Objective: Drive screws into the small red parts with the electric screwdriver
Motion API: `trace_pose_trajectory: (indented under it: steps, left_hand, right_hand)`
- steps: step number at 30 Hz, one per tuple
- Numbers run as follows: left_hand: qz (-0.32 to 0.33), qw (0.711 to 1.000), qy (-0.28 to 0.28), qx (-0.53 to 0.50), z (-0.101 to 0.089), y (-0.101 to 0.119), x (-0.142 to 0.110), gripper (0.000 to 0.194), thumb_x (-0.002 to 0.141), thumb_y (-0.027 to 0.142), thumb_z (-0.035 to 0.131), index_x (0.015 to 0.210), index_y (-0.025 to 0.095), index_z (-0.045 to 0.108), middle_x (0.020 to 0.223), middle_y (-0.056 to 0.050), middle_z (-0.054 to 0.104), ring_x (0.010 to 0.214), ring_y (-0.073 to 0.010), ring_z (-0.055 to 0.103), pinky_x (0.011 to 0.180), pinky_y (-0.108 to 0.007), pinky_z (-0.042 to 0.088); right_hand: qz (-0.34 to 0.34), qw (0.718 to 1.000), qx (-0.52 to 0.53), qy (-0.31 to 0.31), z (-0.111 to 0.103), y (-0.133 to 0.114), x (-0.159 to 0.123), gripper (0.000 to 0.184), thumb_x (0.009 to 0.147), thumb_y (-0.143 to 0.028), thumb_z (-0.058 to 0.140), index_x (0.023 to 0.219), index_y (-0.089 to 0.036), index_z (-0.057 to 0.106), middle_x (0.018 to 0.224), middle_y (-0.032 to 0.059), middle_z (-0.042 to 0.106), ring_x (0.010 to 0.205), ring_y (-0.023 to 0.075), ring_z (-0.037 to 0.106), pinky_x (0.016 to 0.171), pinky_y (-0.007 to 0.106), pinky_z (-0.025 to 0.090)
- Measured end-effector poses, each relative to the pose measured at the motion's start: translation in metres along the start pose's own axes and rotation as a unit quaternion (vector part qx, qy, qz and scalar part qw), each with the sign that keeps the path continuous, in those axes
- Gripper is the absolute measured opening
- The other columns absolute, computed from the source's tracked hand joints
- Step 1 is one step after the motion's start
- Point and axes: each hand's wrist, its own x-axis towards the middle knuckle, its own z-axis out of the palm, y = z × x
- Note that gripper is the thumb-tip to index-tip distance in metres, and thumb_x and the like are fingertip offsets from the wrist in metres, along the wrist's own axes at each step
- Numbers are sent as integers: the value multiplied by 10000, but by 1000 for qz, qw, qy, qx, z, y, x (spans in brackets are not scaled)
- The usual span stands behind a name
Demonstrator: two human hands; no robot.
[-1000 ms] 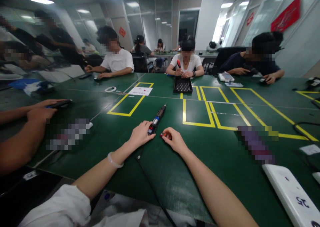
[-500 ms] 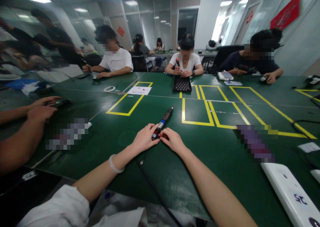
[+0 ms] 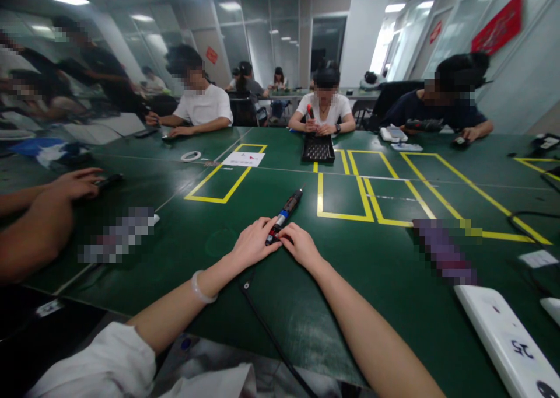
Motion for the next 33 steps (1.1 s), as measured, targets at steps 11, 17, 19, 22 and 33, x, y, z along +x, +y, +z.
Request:
trace_pose_trajectory:
  steps: [11,17,19,22,33]
  left_hand:
    - [-12,1000,-6,4,-3,-7,3,601,886,465,517,1427,282,330,1187,-107,479,1009,-250,529,806,-334,465]
    - [-85,994,-9,64,-12,-64,5,602,892,478,501,1429,258,344,1229,-126,474,1029,-253,533,809,-324,467]
    - [-125,988,-16,89,-17,-94,5,599,900,484,475,1434,246,344,1262,-139,465,1061,-268,530,830,-339,467]
    - [-184,973,-30,133,-25,-144,3,622,905,497,448,1448,212,340,1275,-170,470,1098,-315,526,874,-398,457]
    - [-283,942,9,183,-38,-234,-15,563,900,485,443,1377,186,444,1303,-157,525,1116,-341,543,944,-440,409]
  right_hand:
    - [13,999,29,5,-4,-1,-5,163,908,-222,509,1022,-212,625,900,41,596,762,155,565,714,284,452]
    - [32,999,31,-4,-5,1,-7,166,901,-218,510,1031,-202,612,874,36,600,768,155,572,702,279,452]
    - [34,999,30,-5,-5,1,-7,168,899,-211,512,1032,-200,614,870,32,601,767,151,573,705,276,451]
    - [34,999,27,-3,-3,2,-6,170,895,-202,516,1032,-195,617,864,29,603,764,147,574,709,272,451]
    - [38,999,24,-13,-5,1,-6,187,896,-214,516,1058,-198,607,885,33,630,772,150,582,717,277,458]
